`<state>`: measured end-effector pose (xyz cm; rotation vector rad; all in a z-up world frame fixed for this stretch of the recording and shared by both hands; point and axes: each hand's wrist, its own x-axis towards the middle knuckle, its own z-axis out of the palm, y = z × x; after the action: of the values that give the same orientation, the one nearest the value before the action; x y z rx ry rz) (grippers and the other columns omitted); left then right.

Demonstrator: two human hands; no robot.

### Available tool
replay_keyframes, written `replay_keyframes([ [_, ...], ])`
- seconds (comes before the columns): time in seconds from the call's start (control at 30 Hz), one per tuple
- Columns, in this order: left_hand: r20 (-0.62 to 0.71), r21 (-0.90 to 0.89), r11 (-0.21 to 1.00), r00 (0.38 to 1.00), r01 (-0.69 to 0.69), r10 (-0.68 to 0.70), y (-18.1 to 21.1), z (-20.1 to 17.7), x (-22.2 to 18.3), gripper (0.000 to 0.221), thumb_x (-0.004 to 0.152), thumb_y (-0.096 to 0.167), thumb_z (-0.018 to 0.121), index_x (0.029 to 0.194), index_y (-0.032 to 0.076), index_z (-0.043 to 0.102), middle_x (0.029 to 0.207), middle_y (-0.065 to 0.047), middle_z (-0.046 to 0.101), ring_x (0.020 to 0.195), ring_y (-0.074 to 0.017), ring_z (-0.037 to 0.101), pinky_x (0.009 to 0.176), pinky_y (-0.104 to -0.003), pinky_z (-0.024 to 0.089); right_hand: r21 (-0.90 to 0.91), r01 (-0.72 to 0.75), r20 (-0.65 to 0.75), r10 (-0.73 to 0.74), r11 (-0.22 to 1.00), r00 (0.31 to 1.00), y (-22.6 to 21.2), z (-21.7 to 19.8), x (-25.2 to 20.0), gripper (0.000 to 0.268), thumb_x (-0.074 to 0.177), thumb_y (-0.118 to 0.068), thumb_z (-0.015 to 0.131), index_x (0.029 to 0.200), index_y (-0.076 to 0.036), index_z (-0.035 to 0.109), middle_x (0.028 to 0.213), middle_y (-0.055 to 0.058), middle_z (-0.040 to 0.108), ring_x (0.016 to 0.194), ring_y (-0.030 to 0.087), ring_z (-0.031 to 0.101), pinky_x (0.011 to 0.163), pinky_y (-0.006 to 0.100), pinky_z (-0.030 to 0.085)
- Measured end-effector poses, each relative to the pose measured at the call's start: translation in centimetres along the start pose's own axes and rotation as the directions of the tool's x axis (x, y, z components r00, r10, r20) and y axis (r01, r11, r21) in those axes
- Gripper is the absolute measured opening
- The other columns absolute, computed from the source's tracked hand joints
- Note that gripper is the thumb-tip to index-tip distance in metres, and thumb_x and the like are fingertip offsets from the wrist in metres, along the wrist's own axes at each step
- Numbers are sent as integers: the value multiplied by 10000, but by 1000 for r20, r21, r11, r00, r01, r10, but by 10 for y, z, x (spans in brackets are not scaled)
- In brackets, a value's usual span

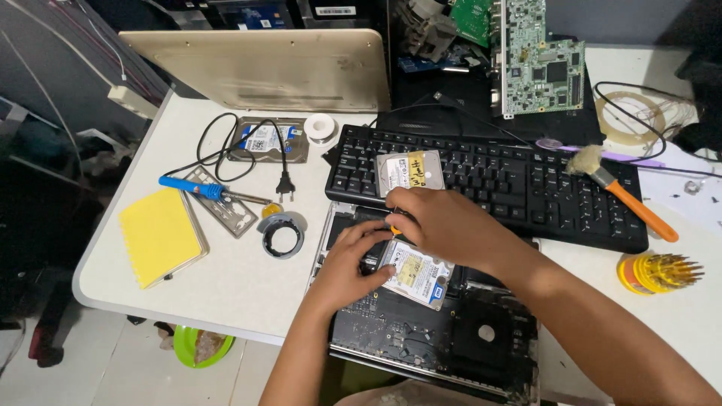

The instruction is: Removing and repositioning a hard drive inside a laptop using a screwdriver

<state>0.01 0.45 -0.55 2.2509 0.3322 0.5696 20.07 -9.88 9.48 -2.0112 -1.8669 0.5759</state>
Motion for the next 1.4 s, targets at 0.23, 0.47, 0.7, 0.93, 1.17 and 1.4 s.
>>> replay_keyframes([
  [0.23,-27,23,999,999,-36,37,-3,2,-1,518,728,214,829,1224,125,710,1290,-141,647,1164,-386,610,999,-480,479,-194,91,-176,-125,977,976,-17,12,-3,364,1057,-442,508,1173,-125,644,1158,122,700,967,377,725,776,480,596],
  [0.47,-16,25,999,1000,-23,23,1,1,-3,499,736,226,817,1206,98,710,1316,-138,641,1177,-388,605,999,-480,483,262,102,-86,-82,960,993,-8,8,3,250,973,-299,628,1164,-156,703,1002,134,731,891,356,744,708,408,615],
  [0.7,6,13,1000,1000,13,-13,8,-4,0,514,731,212,806,1231,147,705,1345,-106,633,1202,-367,601,1014,-473,478,234,-6,-39,16,972,999,-13,-5,-4,286,981,-202,581,1223,-79,672,945,161,695,798,335,737,632,401,618],
  [0.93,6,2,1000,1000,27,-27,1,-1,-2,508,741,227,802,1235,151,710,1315,-129,643,1199,-380,598,1021,-476,473,-33,5,-342,-16,999,939,1,32,6,329,969,-422,696,936,-95,670,690,104,645,644,331,706,624,394,583],
  [1.17,-10,16,1000,1000,5,-5,-3,2,-1,526,734,236,813,1246,176,709,1326,-105,640,1207,-364,601,1029,-471,471,388,119,-378,40,914,925,2,40,1,254,940,-281,696,1186,-217,697,911,28,756,762,252,742,674,371,604],
  [1.4,-20,-10,1000,1000,8,-8,5,-2,0,517,732,201,807,1238,161,709,1326,-116,639,1193,-372,610,1021,-481,479,601,126,-203,-2,789,979,3,25,-12,434,896,-125,610,1327,-118,573,971,110,713,698,193,659,586,348,599],
])
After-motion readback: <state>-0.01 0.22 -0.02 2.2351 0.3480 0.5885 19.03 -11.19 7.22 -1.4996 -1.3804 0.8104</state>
